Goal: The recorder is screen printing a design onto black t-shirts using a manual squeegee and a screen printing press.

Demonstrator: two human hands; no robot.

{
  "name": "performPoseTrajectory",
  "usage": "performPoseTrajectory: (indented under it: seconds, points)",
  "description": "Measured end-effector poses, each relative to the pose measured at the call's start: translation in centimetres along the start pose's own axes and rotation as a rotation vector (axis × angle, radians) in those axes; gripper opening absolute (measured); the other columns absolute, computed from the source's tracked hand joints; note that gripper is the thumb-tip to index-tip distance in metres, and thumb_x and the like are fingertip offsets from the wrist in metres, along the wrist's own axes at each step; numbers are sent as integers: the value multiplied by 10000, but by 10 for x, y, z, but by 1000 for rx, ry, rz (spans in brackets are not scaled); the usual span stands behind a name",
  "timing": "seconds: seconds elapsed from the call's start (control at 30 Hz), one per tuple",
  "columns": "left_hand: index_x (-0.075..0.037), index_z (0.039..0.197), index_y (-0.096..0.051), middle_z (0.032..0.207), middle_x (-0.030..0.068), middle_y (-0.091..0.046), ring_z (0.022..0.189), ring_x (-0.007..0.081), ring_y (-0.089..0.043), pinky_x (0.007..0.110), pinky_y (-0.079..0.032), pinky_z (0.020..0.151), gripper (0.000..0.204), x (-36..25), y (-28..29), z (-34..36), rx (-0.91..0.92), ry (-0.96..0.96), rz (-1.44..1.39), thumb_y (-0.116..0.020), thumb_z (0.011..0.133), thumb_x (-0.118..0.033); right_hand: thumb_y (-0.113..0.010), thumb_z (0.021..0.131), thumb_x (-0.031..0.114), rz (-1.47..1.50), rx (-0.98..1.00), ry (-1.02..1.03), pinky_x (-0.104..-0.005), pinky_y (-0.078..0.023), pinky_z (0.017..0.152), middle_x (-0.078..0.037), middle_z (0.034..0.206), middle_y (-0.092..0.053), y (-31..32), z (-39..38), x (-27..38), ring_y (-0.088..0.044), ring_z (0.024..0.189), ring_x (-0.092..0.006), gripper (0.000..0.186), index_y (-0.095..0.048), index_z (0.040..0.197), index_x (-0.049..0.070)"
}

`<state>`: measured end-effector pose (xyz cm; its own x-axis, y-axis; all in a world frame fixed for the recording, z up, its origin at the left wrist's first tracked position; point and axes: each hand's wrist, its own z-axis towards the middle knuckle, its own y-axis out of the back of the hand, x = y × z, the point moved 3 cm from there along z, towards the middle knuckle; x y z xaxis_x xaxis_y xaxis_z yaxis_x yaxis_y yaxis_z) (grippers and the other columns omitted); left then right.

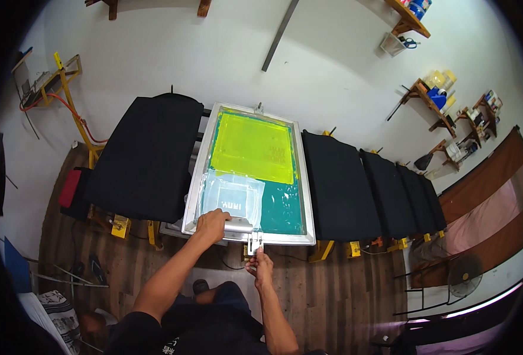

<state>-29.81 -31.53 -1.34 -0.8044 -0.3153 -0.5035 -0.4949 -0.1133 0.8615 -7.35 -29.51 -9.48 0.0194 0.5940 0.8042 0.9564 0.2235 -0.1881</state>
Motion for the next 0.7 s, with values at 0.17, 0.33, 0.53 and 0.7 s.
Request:
performPoseTrajectory:
  seconds: [0.17, 0.33, 0.53, 0.7]
  points:
    - [-134, 1121, -715, 1057, 154, -651, 1006, 362, -649, 451, -526, 879, 457, -2, 5, -6, -55, -24, -28, -678, 708, 59, -614, 960, 463, -31, -28, 48, -295, -500, 544, 6, 706, -548, -3, 1, 4, -591, 591, -148, 365, -540, 868, 117]
    - [-127, 1094, -724, 1025, 151, -654, 991, 369, -648, 462, -525, 864, 417, -7, 10, -8, -84, -45, -33, -654, 723, 51, -623, 962, 436, -12, -55, 116, -276, -444, 488, 11, 660, -528, -3, 6, 0, -553, 537, -130, 362, -510, 837, 116]
    - [-124, 1089, -722, 1010, 151, -648, 986, 365, -646, 463, -523, 865, 422, -8, 13, -15, -98, -36, -48, -667, 710, 53, -623, 969, 414, 3, -87, 146, -266, -389, 470, 19, 626, -479, -11, 3, 2, -461, 505, -107, 365, -500, 818, 104]
    - [-112, 1086, -709, 1043, 147, -641, 996, 339, -645, 448, -527, 876, 414, -8, 11, -11, -64, -28, -24, -729, 693, 15, -606, 981, 404, -32, -75, 204, -272, -354, 467, 16, 623, -451, -13, 3, 6, -425, 511, -102, 381, -485, 805, 89]
